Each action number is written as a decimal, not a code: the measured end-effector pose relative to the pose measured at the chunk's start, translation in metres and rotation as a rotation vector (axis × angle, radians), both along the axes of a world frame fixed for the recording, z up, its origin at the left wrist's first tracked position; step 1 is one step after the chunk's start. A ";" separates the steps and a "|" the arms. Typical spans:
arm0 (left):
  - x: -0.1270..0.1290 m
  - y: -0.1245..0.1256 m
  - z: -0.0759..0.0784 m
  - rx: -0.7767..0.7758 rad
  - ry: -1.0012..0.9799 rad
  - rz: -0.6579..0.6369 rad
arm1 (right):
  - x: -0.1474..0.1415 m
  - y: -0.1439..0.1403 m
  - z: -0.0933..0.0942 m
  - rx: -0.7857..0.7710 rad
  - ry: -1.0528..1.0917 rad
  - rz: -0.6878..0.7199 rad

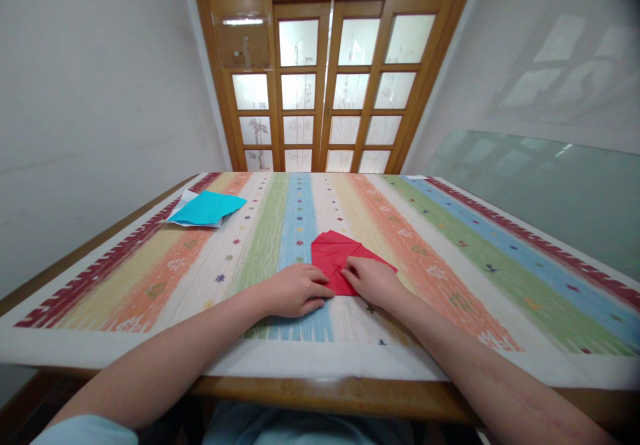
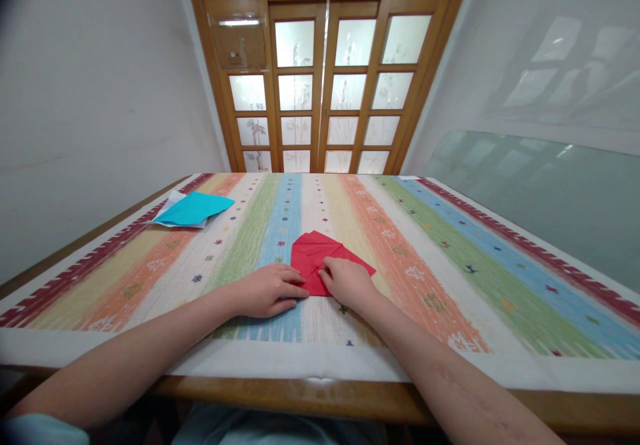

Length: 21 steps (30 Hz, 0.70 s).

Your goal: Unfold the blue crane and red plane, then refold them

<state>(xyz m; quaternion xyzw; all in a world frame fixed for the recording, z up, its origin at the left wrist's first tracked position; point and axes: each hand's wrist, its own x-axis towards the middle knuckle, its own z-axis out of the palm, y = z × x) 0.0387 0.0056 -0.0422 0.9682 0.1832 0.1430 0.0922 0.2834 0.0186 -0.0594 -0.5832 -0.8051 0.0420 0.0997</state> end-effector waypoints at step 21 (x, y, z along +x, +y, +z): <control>0.003 -0.007 0.001 0.039 0.073 0.054 | -0.002 -0.003 0.003 0.012 -0.010 -0.001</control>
